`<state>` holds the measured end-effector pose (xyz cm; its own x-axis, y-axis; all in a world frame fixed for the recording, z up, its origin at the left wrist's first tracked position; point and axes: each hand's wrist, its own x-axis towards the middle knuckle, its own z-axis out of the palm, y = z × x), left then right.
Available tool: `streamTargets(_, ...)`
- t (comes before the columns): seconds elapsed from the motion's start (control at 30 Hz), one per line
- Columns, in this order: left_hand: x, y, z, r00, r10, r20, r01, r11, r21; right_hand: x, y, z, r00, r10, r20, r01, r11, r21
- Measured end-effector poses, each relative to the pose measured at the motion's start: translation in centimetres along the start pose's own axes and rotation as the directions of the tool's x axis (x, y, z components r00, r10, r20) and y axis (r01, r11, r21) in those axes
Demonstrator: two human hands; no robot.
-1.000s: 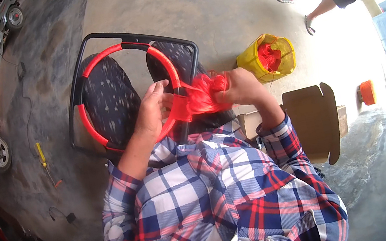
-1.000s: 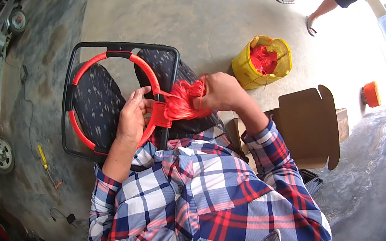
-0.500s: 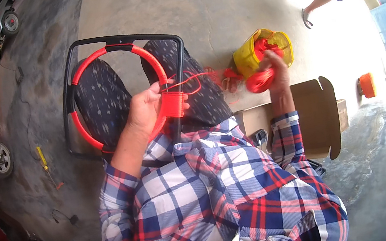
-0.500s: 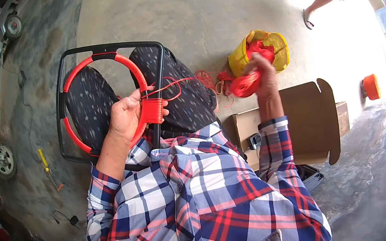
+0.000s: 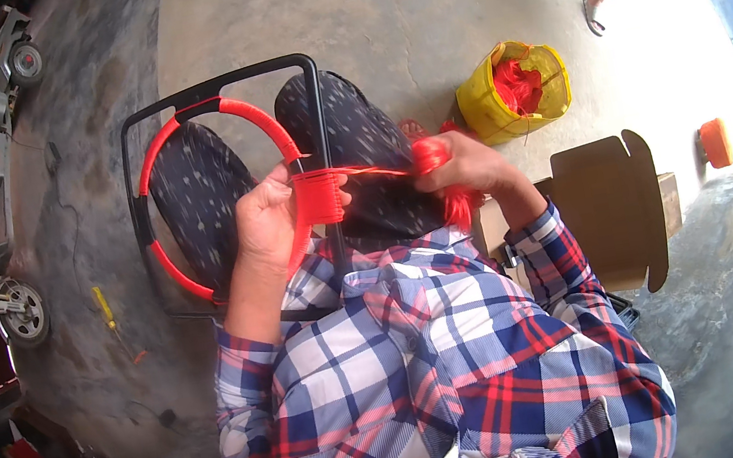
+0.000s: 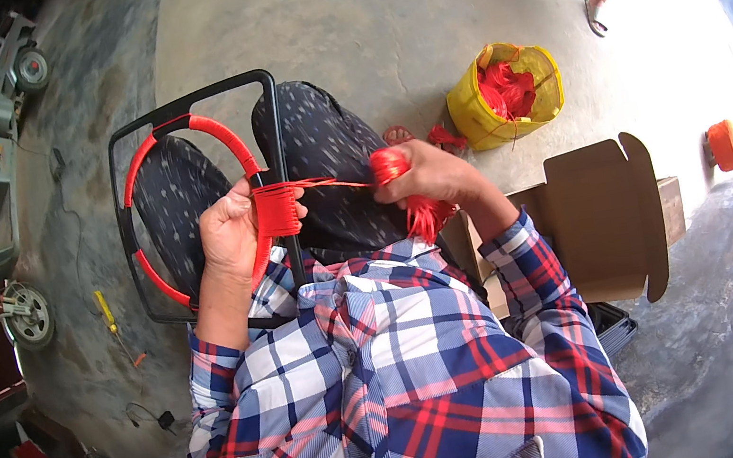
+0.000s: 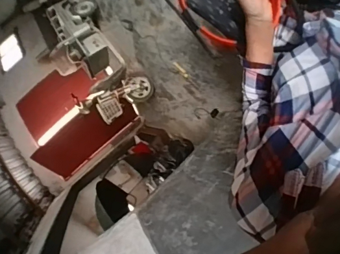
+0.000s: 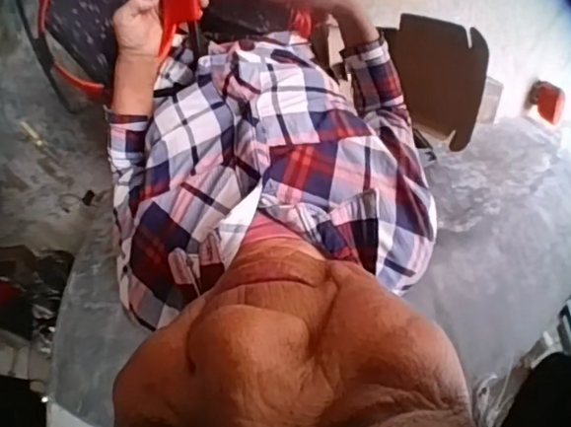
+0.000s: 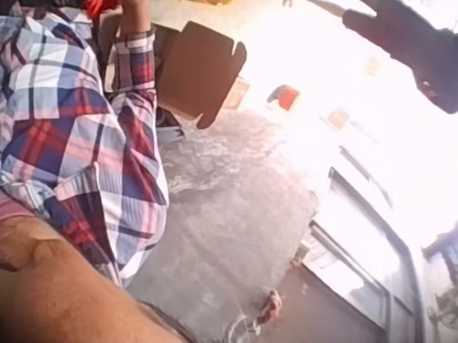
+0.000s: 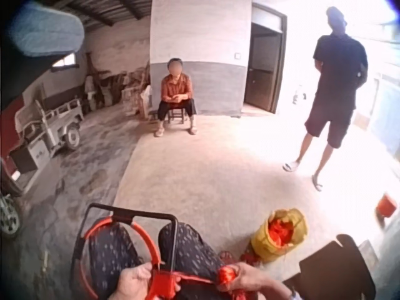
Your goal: Wrapping a circular red and black frame with red plastic mesh thread.
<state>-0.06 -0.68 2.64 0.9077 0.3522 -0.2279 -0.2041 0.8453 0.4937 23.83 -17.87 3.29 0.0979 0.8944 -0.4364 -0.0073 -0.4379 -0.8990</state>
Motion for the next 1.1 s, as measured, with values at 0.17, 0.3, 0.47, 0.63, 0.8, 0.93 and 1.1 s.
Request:
streamTargets(0.17, 0.0, 0.0, 0.7, 0.996, -0.009, -0.092, 0.017, 0.996, 0.085, -1.5, 3.8, -4.5, 0.868, -0.064, -0.493, 0.327, 0.821, 0.469)
streamTargets(0.3, 0.2, -0.2, 0.4, 0.996, 0.000, -0.093, 0.009, 0.996, 0.090, -3.2, 6.3, -7.4, 0.802, -0.004, -0.597, 0.478, 0.603, 0.639)
streamTargets(0.47, 0.6, -0.1, 0.9, 0.983, -0.009, -0.182, 0.038, 0.987, 0.157, -2.2, 8.6, -7.5, 0.724, 0.036, -0.689, 0.109, 0.980, 0.166)
streamTargets(0.63, 0.7, -0.3, 0.7, 0.978, -0.015, -0.206, 0.054, 0.981, 0.185, -0.1, 1.0, -0.7, 0.839, -0.178, -0.515, 0.202, 0.979, -0.009)
streamTargets(0.8, 0.6, -0.2, 0.8, 0.981, -0.043, -0.188, 0.072, 0.986, 0.153, 2.5, -4.1, 4.8, 0.993, -0.099, -0.071, 0.106, 0.989, 0.107)
streamTargets(0.93, 0.5, -0.4, 0.7, 0.986, -0.042, -0.159, 0.060, 0.992, 0.112, 4.1, -2.9, 5.6, 0.984, -0.063, -0.165, 0.094, 0.978, 0.186)
streamTargets(1.1, 0.2, -0.6, 0.5, 0.984, -0.058, -0.166, 0.077, 0.990, 0.114, 3.5, -2.4, 6.2, 0.967, -0.035, -0.251, 0.098, 0.964, 0.245)
